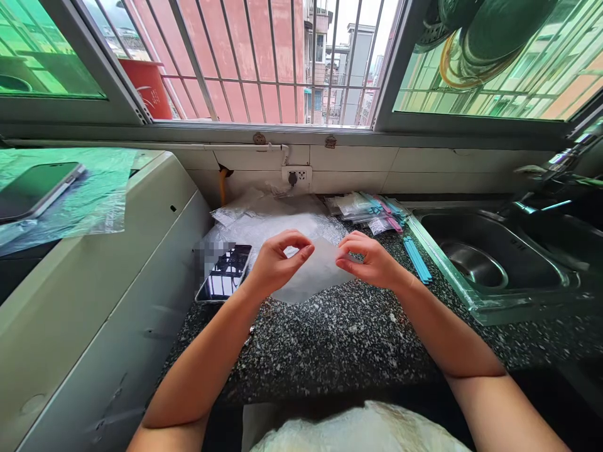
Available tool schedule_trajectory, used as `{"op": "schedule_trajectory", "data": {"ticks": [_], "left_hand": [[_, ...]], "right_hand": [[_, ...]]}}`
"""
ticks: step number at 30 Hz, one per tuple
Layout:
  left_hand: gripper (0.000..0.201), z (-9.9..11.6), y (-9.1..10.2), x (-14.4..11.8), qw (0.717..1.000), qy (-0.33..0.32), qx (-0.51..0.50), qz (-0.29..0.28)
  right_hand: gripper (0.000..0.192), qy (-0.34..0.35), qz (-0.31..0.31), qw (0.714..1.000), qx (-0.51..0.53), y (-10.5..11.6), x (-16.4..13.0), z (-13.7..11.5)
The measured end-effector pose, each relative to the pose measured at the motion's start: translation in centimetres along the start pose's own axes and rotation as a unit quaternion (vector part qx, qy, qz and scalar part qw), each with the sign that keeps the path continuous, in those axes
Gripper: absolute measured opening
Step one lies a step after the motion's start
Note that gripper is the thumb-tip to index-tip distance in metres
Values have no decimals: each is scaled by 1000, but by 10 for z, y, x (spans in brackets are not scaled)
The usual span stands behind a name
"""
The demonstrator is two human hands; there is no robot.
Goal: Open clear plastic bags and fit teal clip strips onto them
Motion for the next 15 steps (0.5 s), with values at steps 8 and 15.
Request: {"op": "schedule_trajectory", "data": {"ticks": [8,15], "left_hand": [[19,-24,17,4,978,121,-155,72],[23,-31,14,5,967,124,-207,86]], "right_hand": [[15,-17,48,998,30,13,-1,6],[15,-28,65,996,55,17,-1,9]]}}
Point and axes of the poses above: each hand's wrist, its own x-axis towards the middle knuckle, its own y-axis out of the back of the hand, z = x × y, the point moved 6 cm from there along x, towards the middle knuckle, and after that the axes turned 2 degrees about -y, right-handed, at the moved point
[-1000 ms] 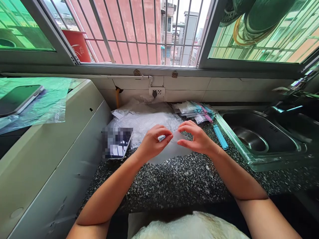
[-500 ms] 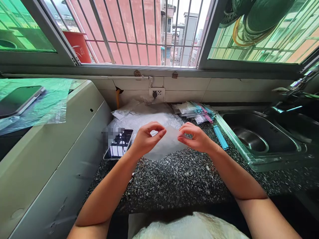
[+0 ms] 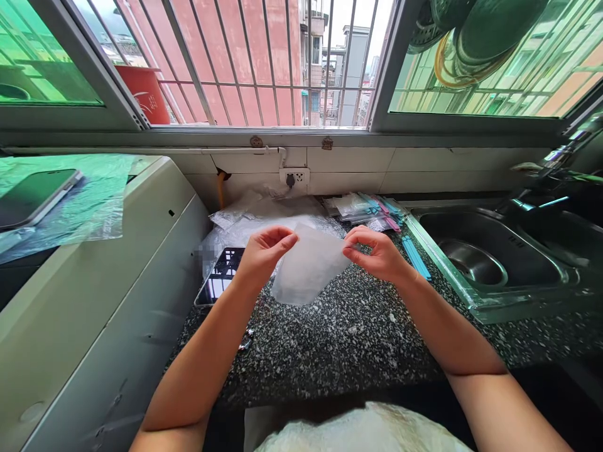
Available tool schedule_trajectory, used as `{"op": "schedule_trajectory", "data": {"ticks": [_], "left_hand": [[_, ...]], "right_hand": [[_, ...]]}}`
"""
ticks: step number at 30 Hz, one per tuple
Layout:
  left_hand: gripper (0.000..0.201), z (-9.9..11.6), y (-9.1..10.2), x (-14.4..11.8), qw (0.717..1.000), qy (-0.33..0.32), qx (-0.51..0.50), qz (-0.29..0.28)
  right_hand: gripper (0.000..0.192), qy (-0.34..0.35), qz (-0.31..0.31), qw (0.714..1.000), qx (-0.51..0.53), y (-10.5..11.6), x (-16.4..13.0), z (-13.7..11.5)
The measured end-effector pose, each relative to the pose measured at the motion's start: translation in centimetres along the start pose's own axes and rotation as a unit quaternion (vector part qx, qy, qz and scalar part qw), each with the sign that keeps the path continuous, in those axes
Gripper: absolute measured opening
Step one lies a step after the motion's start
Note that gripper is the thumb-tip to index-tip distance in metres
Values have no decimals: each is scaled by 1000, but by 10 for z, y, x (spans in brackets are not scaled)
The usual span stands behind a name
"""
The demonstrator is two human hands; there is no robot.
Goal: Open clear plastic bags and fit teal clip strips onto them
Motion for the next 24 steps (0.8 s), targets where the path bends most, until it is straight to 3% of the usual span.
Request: {"op": "schedule_trajectory", "data": {"ticks": [7,12,24], "left_hand": [[30,-8,-14,-5,999,35,-1,-27],[27,-13,-24,-11,997,59,2,-58],[24,-7,-32,-15,995,4,62,-83]], "right_hand": [[20,-33,-8,999,18,0,0,4],[13,-26,-8,999,23,-5,-1,1],[12,32,-36,999,-23,-13,-3,-12]]}}
Point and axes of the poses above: each hand's wrist, its own x-axis towards the middle knuckle, its own y-axis out of the back of the hand, z = x × y, the point moved 6 cm from there along x, towards the middle knuckle, and after that the axes turned 2 degrees about -y, right-handed, at the moved point
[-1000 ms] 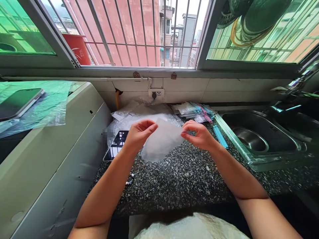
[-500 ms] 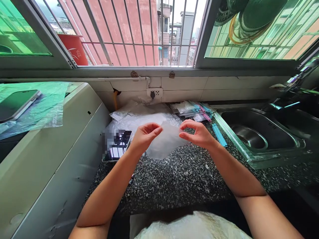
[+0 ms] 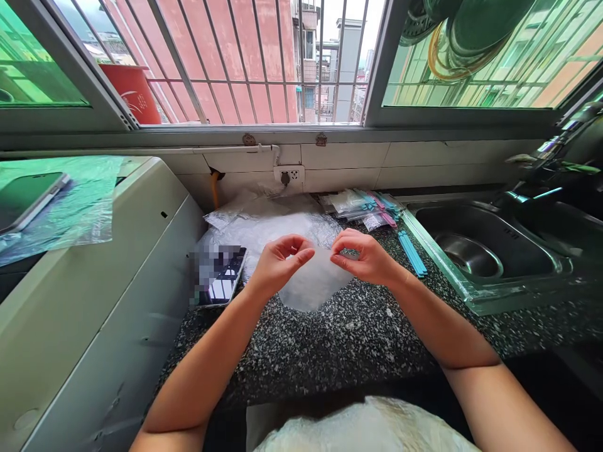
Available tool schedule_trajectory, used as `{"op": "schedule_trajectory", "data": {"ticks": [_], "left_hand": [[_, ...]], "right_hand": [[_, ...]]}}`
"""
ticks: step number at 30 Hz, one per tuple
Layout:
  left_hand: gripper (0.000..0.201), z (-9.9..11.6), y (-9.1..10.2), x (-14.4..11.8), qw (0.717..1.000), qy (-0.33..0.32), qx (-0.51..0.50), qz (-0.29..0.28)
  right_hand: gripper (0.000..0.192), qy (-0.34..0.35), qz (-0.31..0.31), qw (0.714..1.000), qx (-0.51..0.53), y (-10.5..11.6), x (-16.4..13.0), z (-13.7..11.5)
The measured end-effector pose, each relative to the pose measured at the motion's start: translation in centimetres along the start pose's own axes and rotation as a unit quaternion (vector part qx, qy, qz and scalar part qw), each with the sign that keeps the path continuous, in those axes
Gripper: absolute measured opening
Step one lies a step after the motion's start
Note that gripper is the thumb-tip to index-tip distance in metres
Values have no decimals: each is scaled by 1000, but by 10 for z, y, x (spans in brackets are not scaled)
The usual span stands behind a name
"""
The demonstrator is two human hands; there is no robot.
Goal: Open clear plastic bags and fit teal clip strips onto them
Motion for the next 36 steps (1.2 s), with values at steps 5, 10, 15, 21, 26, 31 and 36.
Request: {"op": "schedule_trajectory", "data": {"ticks": [5,10,15,21,26,31,36], "left_hand": [[29,-3,10,2,996,17,-50,65],[25,-5,22,4,991,9,-88,105],[23,-7,24,5,988,1,-109,112],[23,-10,26,6,985,-16,-113,127],[23,-8,21,5,988,-21,-91,119],[26,-4,12,2,994,0,-45,95],[27,-1,11,1,996,-12,-33,87]], "right_hand": [[12,-37,-17,999,0,0,0,5],[16,-69,1,997,24,7,-1,12],[14,-76,29,996,44,10,-1,14],[14,-75,36,996,41,11,0,17],[12,-73,30,997,25,14,0,15],[14,-63,38,997,19,13,0,9],[16,-36,46,998,-7,11,0,7]]}}
Point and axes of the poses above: each hand's wrist, its own x-axis towards the middle knuckle, its own y-axis out of the back of the hand, z = x × y, the point moved 6 cm from there along x, towards the middle knuckle, and after that the axes turned 2 degrees about -y, right-handed, at the moved point
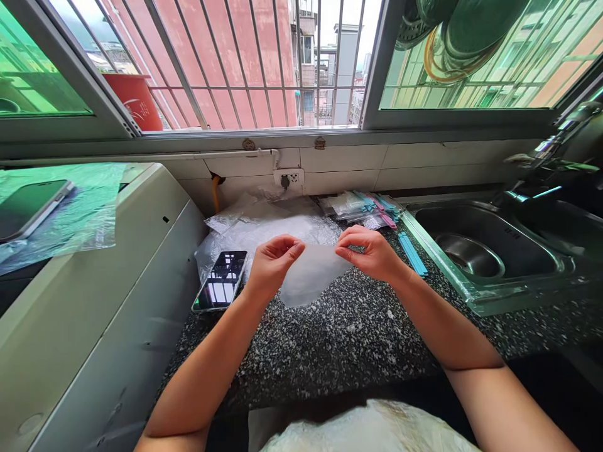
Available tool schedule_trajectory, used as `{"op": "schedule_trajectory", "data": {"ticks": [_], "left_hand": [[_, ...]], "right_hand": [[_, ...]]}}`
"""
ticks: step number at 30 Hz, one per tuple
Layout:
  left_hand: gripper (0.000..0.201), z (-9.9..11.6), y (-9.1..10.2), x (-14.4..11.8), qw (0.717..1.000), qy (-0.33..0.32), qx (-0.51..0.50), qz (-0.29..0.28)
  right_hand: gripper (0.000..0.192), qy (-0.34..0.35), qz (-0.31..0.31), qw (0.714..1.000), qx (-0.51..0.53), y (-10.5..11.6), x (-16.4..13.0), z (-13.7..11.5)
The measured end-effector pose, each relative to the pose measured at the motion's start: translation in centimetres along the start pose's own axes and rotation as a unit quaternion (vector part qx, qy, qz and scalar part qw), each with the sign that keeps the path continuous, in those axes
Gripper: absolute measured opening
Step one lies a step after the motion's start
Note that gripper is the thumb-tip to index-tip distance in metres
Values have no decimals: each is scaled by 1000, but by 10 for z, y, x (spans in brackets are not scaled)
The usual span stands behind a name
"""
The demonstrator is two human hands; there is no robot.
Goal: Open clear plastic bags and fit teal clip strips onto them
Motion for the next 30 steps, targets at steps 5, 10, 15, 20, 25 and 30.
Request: {"op": "schedule_trajectory", "data": {"ticks": [5,10,15,20,25,30], "left_hand": [[27,-3,0,1,1000,11,-18,-1],[28,-2,-4,-1,999,30,-29,-14],[27,-1,-11,-4,998,35,-14,-47],[25,0,-10,-4,999,17,-11,-46],[26,-2,-12,-6,999,7,3,-41],[18,-2,-20,-9,997,-27,48,-61]], "right_hand": [[15,1,0,1000,-13,3,0,-1],[11,-3,-11,1000,-14,-2,-1,-4],[15,14,-5,1000,-11,-9,-1,-7],[15,20,-3,1000,-18,-9,-1,-7],[15,19,-14,999,-22,-8,-2,-8],[11,29,-23,999,-13,-10,-2,-11]]}}
Point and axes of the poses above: each hand's wrist, its own x-axis towards the middle knuckle, its own y-axis out of the back of the hand, z = x × y, the point moved 6 cm from there along x, towards the middle knuckle, and after that the axes turned 2 degrees about -y, right-handed, at the moved point
